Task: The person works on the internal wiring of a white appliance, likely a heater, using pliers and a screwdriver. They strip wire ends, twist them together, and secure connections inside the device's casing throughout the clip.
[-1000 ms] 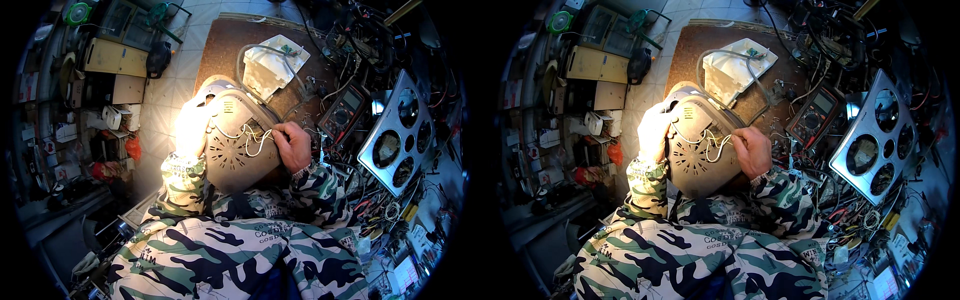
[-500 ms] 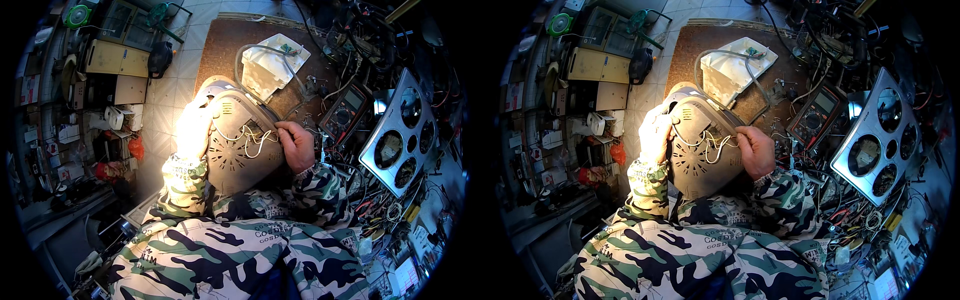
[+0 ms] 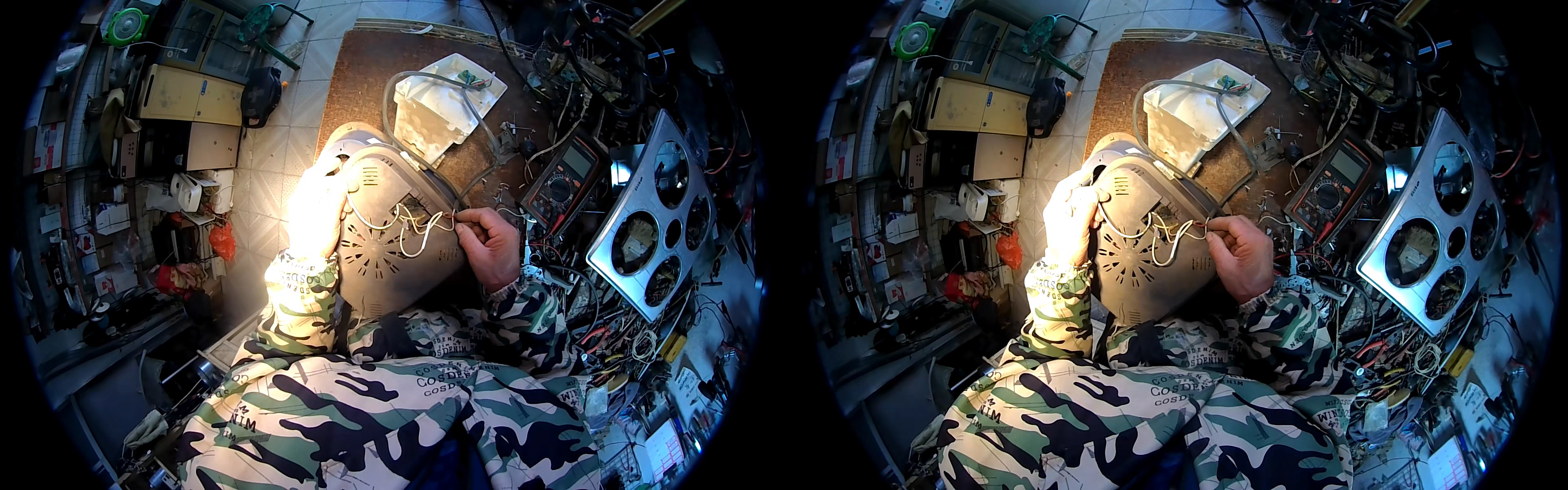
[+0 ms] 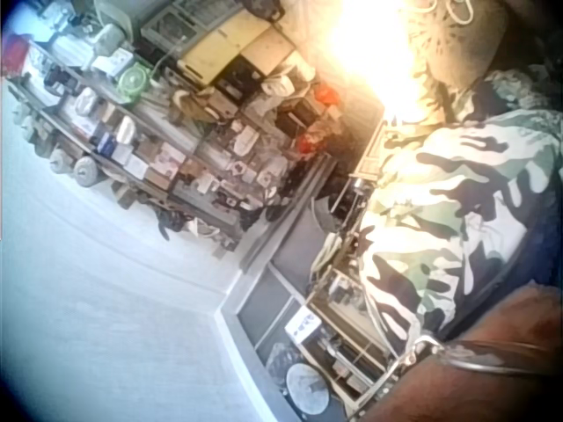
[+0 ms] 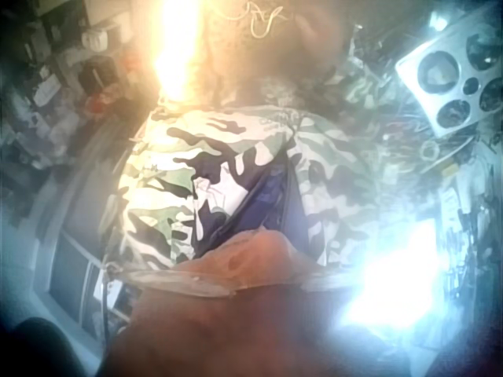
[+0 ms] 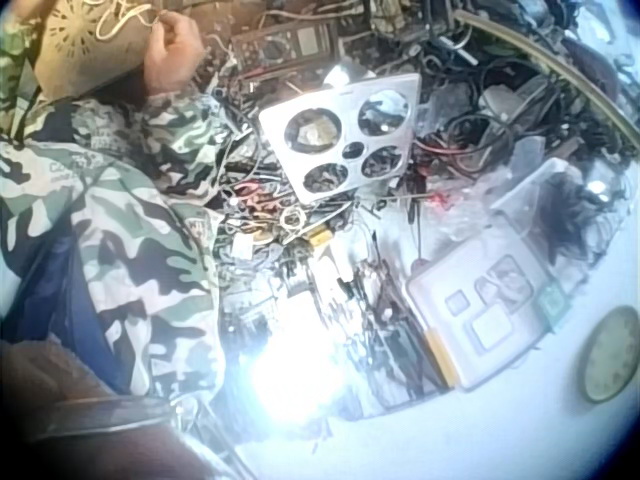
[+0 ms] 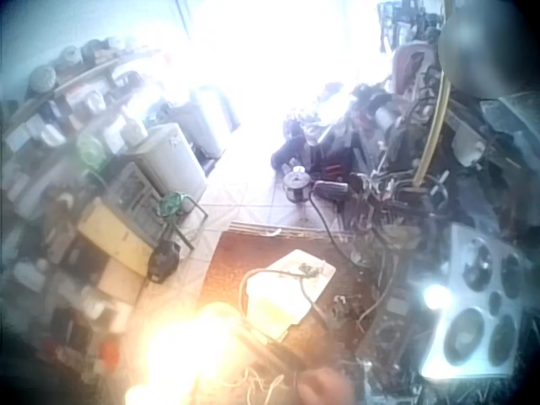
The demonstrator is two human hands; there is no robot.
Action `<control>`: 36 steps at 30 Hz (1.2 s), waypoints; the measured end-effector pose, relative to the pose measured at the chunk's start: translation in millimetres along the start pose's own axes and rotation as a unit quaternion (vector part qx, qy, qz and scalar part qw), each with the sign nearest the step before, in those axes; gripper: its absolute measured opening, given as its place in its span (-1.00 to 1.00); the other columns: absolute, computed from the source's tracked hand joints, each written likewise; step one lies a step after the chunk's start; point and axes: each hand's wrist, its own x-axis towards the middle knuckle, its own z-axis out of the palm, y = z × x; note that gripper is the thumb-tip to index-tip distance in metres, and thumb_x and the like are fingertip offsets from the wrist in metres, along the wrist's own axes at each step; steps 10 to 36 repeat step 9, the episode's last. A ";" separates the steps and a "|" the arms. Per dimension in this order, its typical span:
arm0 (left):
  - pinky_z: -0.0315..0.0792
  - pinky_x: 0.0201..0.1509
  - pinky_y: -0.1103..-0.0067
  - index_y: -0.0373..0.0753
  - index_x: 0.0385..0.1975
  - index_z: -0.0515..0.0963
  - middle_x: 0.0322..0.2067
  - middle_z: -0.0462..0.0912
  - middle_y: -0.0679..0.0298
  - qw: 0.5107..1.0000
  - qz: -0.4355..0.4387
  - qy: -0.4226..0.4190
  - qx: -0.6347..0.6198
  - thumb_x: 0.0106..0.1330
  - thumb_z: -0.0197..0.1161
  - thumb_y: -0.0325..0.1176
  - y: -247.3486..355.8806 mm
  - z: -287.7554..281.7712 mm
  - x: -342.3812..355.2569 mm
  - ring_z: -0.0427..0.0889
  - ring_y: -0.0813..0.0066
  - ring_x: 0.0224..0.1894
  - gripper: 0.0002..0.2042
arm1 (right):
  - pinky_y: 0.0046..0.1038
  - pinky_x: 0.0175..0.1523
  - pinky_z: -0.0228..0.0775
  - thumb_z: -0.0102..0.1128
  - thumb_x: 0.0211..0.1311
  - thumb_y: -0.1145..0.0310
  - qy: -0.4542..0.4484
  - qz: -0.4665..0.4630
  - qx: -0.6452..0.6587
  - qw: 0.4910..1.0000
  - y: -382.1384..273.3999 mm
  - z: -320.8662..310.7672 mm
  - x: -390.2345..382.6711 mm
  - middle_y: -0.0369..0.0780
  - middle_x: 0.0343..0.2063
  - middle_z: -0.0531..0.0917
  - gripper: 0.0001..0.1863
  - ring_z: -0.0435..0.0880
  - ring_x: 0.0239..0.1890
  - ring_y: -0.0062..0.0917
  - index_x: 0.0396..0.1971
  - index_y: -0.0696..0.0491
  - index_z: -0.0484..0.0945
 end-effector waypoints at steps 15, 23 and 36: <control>0.52 -0.27 0.64 -0.42 0.20 0.54 -0.24 0.79 0.14 1.000 -0.013 -0.003 -0.020 0.49 0.22 -0.40 -4.4 -2.8 0.1 0.63 0.60 -0.41 -0.65 | -0.56 -0.34 0.42 0.37 0.31 0.56 -0.010 -0.013 -0.032 0.999 -1.0 2.4 0.9 -0.22 -0.37 0.68 -0.86 0.58 -0.51 -0.65 -0.16 0.25 0.72; 0.52 -0.27 0.64 -0.42 0.20 0.54 -0.24 0.79 0.14 1.000 -0.013 -0.003 -0.020 0.49 0.22 -0.40 -4.4 -2.8 0.1 0.63 0.60 -0.41 -0.65 | -0.56 -0.34 0.42 0.37 0.31 0.56 -0.010 -0.013 -0.032 0.999 -1.0 2.4 0.9 -0.22 -0.37 0.68 -0.86 0.58 -0.51 -0.65 -0.16 0.25 0.72; 0.52 -0.27 0.64 -0.42 0.20 0.54 -0.24 0.79 0.14 1.000 -0.013 -0.003 -0.020 0.49 0.22 -0.40 -4.4 -2.8 0.1 0.63 0.60 -0.41 -0.65 | -0.56 -0.34 0.42 0.37 0.31 0.56 -0.010 -0.013 -0.032 0.999 -1.0 2.4 0.9 -0.22 -0.37 0.68 -0.86 0.58 -0.51 -0.65 -0.16 0.25 0.72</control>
